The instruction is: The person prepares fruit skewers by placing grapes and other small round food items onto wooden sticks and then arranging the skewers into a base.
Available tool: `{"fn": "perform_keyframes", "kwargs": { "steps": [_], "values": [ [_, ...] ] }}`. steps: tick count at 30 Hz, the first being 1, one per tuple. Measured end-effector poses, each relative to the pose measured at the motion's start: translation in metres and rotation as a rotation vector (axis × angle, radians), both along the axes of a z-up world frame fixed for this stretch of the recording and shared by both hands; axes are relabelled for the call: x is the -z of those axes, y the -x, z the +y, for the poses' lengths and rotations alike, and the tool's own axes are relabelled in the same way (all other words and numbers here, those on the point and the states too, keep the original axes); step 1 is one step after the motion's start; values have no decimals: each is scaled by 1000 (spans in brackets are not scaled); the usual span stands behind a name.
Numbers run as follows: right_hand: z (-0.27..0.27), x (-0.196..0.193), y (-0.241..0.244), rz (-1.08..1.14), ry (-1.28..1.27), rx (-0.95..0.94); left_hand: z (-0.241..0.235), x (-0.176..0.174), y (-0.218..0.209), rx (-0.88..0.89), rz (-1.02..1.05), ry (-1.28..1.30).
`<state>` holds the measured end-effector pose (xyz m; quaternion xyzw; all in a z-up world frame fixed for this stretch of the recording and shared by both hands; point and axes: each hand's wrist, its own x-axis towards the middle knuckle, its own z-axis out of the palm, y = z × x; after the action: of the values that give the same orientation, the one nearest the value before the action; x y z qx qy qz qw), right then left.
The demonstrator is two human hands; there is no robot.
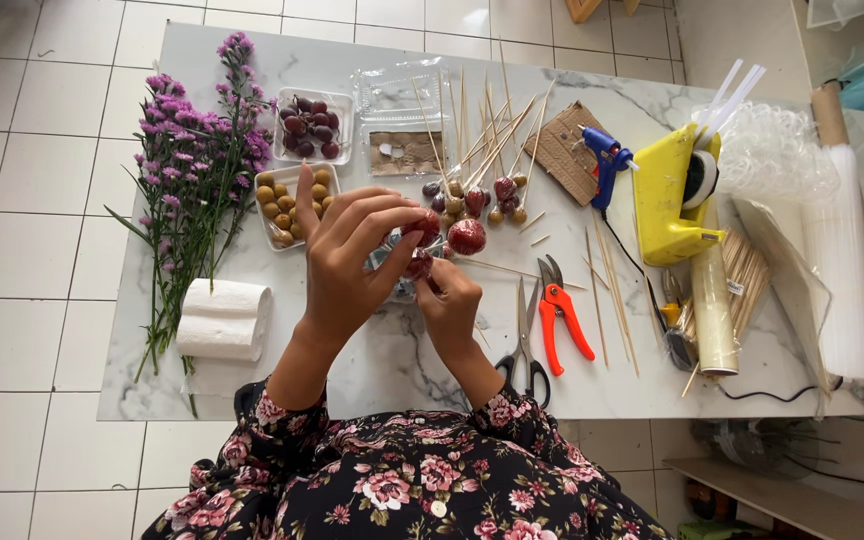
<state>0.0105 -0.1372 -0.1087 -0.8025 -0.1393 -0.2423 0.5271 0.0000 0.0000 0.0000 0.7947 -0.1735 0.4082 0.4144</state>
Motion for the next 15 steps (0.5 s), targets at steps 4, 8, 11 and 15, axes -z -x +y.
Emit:
{"fn": "perform_keyframes", "kwargs": {
  "steps": [4,8,11,15],
  "values": [
    [-3,15,-1,11,-13,-24,-1,-2,0,4,5,18],
    [-6,28,-2,8,-20,-35,-3,0,0,1,10,24],
    [-5,31,-3,22,-30,-50,-2,3,-1,-5,22,27],
    [-6,29,0,49,-19,-59,-1,11,-1,-9,45,31]
  ]
}}
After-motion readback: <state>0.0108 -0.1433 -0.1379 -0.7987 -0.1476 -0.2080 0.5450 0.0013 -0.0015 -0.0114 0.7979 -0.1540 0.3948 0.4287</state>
